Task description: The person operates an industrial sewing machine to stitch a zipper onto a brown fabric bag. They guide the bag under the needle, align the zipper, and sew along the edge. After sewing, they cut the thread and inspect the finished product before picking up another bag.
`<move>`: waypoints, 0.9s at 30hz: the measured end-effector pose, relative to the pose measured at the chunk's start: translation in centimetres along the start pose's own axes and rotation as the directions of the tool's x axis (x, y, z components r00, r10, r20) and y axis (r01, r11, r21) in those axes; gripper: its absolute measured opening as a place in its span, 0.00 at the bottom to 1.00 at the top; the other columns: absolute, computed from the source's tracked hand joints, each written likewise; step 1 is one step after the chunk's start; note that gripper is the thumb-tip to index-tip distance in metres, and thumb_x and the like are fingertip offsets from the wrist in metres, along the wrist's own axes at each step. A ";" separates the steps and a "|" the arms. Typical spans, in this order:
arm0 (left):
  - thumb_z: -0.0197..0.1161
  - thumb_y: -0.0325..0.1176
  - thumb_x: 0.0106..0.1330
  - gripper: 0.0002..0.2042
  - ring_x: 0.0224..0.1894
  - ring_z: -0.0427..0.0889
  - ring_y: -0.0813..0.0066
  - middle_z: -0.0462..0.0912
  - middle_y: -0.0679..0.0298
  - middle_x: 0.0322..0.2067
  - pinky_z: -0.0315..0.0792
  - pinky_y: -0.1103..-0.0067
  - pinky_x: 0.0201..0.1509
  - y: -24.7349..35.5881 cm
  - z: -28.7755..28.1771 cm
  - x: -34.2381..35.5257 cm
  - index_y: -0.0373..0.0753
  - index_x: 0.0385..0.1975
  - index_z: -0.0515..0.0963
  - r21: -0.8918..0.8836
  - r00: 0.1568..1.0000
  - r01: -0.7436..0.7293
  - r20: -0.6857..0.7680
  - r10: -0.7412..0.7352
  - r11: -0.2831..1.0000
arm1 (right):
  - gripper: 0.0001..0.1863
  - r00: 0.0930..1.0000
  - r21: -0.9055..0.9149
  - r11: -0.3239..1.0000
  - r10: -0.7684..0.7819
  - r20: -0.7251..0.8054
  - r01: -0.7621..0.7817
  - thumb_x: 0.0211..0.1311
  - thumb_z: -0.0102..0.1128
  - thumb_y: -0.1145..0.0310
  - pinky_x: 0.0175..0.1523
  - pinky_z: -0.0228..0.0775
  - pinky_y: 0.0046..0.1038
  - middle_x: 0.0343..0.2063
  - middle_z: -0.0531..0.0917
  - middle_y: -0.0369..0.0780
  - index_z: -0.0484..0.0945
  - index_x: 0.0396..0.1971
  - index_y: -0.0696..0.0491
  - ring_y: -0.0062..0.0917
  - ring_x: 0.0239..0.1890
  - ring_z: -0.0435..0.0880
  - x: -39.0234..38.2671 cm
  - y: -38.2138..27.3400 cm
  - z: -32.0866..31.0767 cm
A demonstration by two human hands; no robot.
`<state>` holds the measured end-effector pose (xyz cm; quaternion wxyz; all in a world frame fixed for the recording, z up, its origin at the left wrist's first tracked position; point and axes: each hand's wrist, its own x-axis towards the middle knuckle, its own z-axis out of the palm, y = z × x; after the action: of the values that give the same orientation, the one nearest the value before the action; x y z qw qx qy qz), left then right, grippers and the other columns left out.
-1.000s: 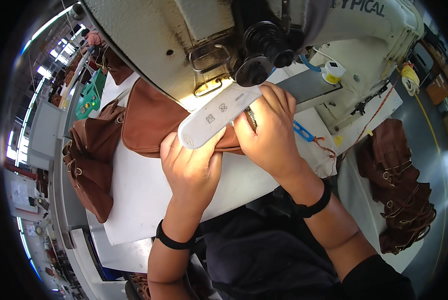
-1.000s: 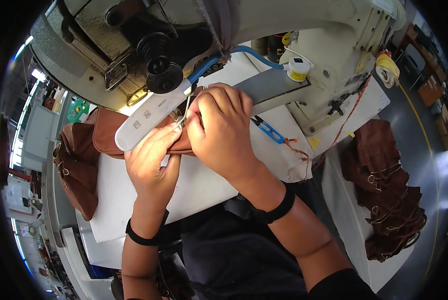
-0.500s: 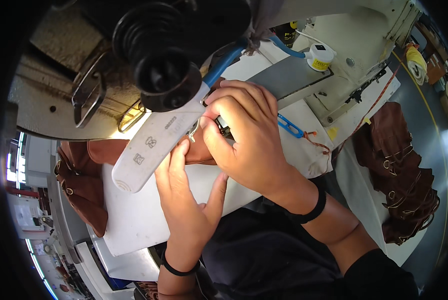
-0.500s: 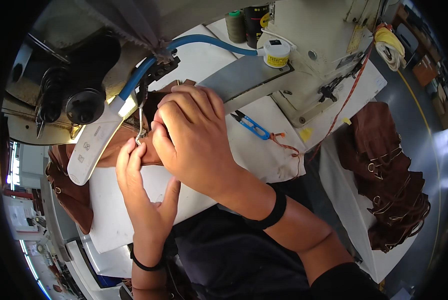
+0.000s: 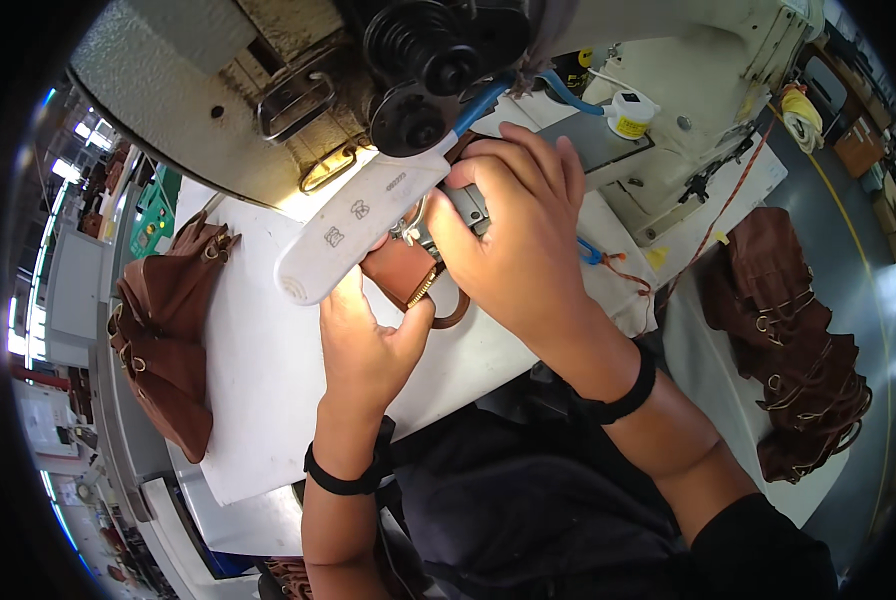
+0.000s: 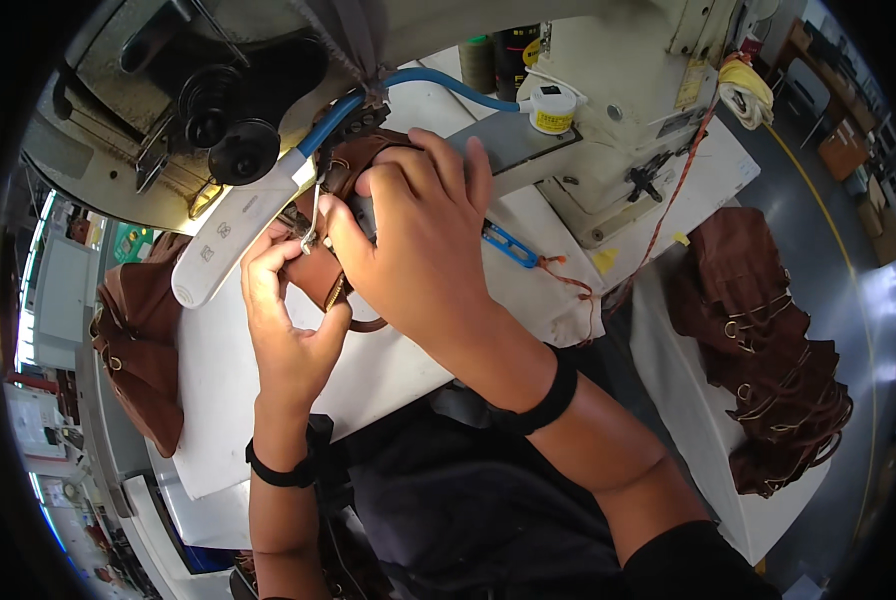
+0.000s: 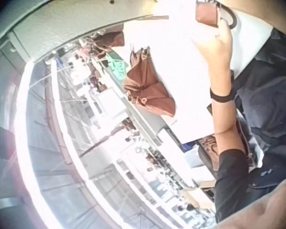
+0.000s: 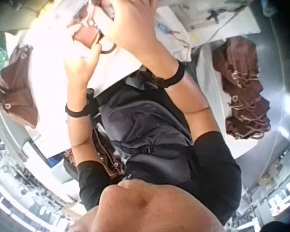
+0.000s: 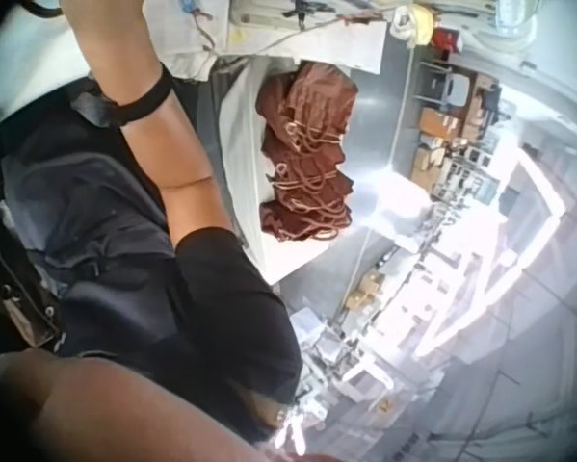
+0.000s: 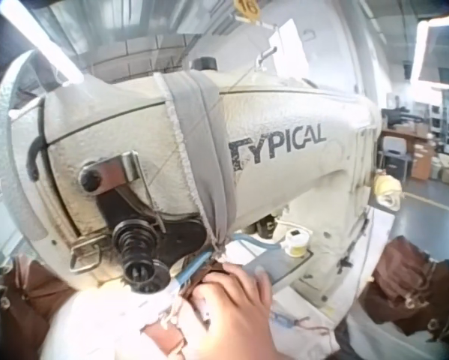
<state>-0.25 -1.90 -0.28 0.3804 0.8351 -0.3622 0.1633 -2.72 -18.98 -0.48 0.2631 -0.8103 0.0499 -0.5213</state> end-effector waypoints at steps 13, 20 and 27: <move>0.66 0.12 0.60 0.18 0.57 0.86 0.53 0.88 0.52 0.51 0.77 0.66 0.63 0.4 0.1 -0.9 0.34 0.50 0.85 0.122 0.960 -0.204 -0.171 0.223 0.971 | 0.11 0.994 0.153 0.986 0.074 -0.075 -0.062 0.49 0.71 0.74 0.73 0.55 0.54 0.43 0.78 0.41 0.77 0.30 0.55 0.42 0.58 0.76 -0.5 -0.6 1.3; 0.68 0.15 0.65 0.14 0.56 0.88 0.60 0.89 0.51 0.49 0.80 0.71 0.61 0.3 -0.1 -0.7 0.33 0.49 0.85 -0.005 0.974 -0.174 -0.150 0.171 0.985 | 0.09 0.998 0.095 0.994 0.047 -0.036 -0.044 0.52 0.69 0.72 0.72 0.55 0.52 0.39 0.79 0.41 0.76 0.30 0.54 0.42 0.57 0.77 -0.6 -0.4 1.2; 0.67 0.17 0.66 0.12 0.55 0.88 0.61 0.89 0.51 0.51 0.80 0.72 0.60 0.0 -0.5 -0.5 0.32 0.48 0.86 -0.107 0.986 -0.117 -0.132 0.102 0.987 | 0.13 0.996 0.127 0.989 -0.081 0.028 0.077 0.61 0.66 0.59 0.72 0.52 0.49 0.38 0.82 0.42 0.78 0.31 0.54 0.41 0.56 0.77 -0.4 0.7 0.0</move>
<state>-0.57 -1.24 -0.24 0.4405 0.7787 -0.3914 0.2154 -2.75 -19.38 -1.15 0.2937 -0.8019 -0.0195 -0.5199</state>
